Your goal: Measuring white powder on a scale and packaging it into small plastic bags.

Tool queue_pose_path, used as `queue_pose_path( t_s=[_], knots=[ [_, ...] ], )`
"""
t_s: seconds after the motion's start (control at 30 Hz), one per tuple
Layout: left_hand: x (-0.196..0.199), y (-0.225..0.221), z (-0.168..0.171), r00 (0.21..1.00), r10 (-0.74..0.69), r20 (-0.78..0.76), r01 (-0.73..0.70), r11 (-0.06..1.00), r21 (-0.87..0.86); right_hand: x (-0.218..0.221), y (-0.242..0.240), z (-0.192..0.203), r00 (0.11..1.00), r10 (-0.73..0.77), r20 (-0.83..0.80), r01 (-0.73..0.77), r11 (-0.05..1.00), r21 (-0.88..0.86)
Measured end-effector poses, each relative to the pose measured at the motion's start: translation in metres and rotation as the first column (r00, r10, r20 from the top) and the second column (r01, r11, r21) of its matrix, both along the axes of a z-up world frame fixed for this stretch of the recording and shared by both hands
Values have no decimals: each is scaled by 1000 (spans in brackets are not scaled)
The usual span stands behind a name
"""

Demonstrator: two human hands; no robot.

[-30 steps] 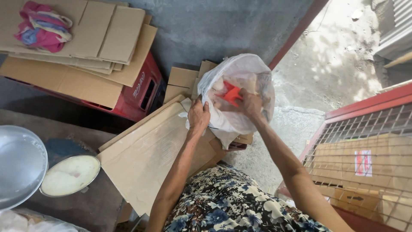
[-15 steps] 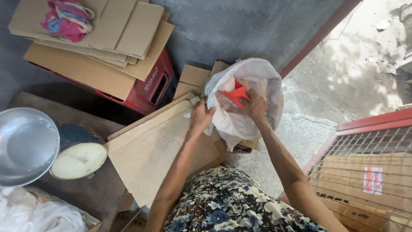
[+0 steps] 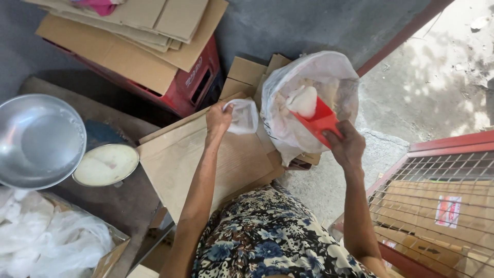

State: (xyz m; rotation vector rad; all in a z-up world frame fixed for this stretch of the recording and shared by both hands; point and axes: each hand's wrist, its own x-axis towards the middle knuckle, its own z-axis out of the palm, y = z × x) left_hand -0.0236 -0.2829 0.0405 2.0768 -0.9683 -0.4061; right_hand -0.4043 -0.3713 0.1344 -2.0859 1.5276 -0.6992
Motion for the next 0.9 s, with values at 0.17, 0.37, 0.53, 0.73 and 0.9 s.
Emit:
queue_pose_path(
  t_s=[0.17,0.37,0.53,0.73,0.9],
  knots=[
    [2,8,0,978,159,-134,-171,981,-87,11,31,15,975,91,201,-95,995,11],
    [-16,29,46,987,87,-137,-111,977,-183,74,70,-3,928,215,305,-267,953,142],
    [-15,64,88,996,30,-88,-57,945,-322,126,93,-18,951,262,168,-281,953,108],
    [-6,118,137,997,16,-80,-40,952,-303,177,103,-18,790,384,477,-461,886,50],
    [22,181,188,989,132,-64,-147,873,-464,232,111,62,670,575,470,-646,764,-14]
  ],
)
